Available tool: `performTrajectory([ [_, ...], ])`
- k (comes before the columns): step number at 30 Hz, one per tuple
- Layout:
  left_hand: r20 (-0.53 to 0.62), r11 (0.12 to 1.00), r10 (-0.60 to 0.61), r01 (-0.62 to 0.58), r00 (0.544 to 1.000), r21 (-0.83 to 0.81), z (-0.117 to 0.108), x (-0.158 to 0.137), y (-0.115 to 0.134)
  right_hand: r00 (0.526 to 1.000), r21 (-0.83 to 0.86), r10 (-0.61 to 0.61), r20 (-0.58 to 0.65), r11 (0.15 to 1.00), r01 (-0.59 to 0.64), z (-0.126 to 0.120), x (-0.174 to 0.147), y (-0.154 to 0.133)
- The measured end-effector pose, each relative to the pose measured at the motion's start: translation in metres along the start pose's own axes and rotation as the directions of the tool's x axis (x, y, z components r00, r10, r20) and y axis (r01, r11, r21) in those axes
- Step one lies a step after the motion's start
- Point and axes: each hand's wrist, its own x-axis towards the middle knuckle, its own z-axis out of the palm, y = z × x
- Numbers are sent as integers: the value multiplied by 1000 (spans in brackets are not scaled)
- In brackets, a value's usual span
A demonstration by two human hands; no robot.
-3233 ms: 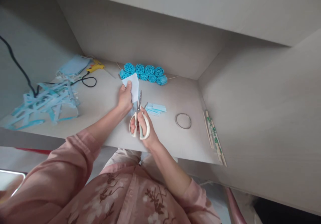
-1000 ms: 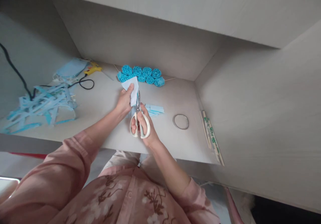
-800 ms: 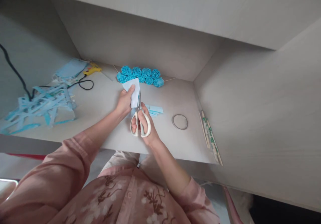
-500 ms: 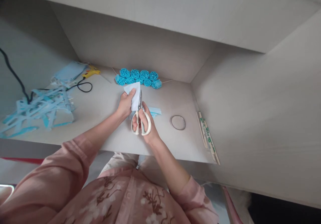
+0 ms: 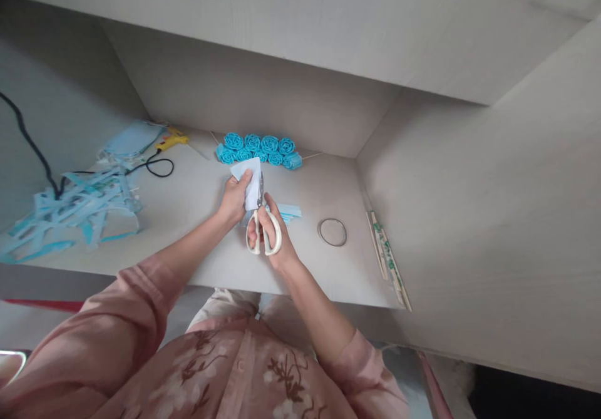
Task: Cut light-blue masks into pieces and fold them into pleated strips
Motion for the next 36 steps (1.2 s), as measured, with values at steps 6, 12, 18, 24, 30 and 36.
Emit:
performTrajectory([
  [6, 3, 999, 24, -24, 1000, -27, -1, 3, -1, 999, 29, -35, 31, 999, 34, 1, -2, 3],
  [12, 13, 999, 30, -30, 999, -16, 1, 1, 0, 999, -3, -33, 20, 999, 33, 1, -5, 3],
  [18, 55, 999, 26, -27, 998, 22, 4, -5, 1, 999, -34, -49, 22, 998, 49, 0, -4, 2],
  [24, 59, 1000, 13, -15, 998, 25, 7, -11, 2, 994, -59, -107, -1, 992, 107, -1, 2, 1],
  [30, 61, 1000, 20, -21, 998, 19, 8, -13, 4, 988, -58, -150, 44, 987, 152, -2, 8, 1],
  [36, 50, 1000, -26, 27, 998, -13, 9, -14, 6, 985, -51, -174, -15, 984, 173, 6, 6, 2],
])
